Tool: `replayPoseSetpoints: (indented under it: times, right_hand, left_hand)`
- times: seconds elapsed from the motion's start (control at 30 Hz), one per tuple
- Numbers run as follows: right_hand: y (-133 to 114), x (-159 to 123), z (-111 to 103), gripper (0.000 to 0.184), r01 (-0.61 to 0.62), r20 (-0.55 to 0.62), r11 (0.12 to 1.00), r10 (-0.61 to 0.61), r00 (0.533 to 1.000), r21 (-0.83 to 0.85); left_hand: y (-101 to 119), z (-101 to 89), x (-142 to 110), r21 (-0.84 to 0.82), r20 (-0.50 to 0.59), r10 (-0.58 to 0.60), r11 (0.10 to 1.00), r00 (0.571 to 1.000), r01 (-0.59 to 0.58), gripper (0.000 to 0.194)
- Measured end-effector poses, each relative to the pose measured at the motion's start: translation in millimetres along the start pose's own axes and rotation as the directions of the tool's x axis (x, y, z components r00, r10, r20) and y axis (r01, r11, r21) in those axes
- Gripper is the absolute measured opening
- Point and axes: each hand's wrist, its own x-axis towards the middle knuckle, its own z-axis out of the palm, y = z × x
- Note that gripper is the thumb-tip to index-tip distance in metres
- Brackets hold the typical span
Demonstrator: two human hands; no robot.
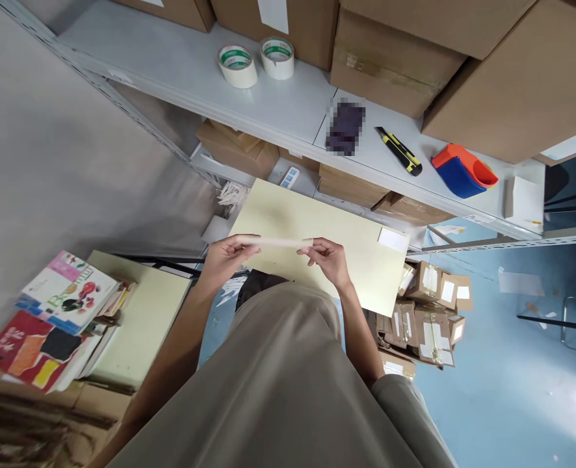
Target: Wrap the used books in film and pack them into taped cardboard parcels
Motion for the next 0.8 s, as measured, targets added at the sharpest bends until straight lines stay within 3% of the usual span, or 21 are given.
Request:
replayPoseSetpoints:
  times: [0.17,0.43,0.6,0.8]
  right_hand:
    - [-11,-7,13,0.055,-0.06,-0.041,0.998,0.059,0.997,-0.011]
    - [0,-17,15,0.06,-0.048,-0.044,0.999,0.049,0.998,0.013]
    - [5,-20,13,0.072,-0.023,-0.044,0.998,0.026,0.999,0.062]
    - [13,-21,11,0.054,0.013,-0.095,0.999,-0.009,0.995,0.043]
  left_hand:
    - [6,8.8,-5,0.013,-0.078,-0.047,0.999,0.996,0.049,0.052]
    - [12,6.2,-13,-0.004,-0.082,-0.046,0.999,0.996,0.046,0.062]
    - [16,1.1,-17,-0.05,-0.041,-0.069,0.997,0.997,0.067,0.069]
    - [11,-3.7,-19,-0.083,0.007,-0.126,0.989,0.992,0.126,0.06]
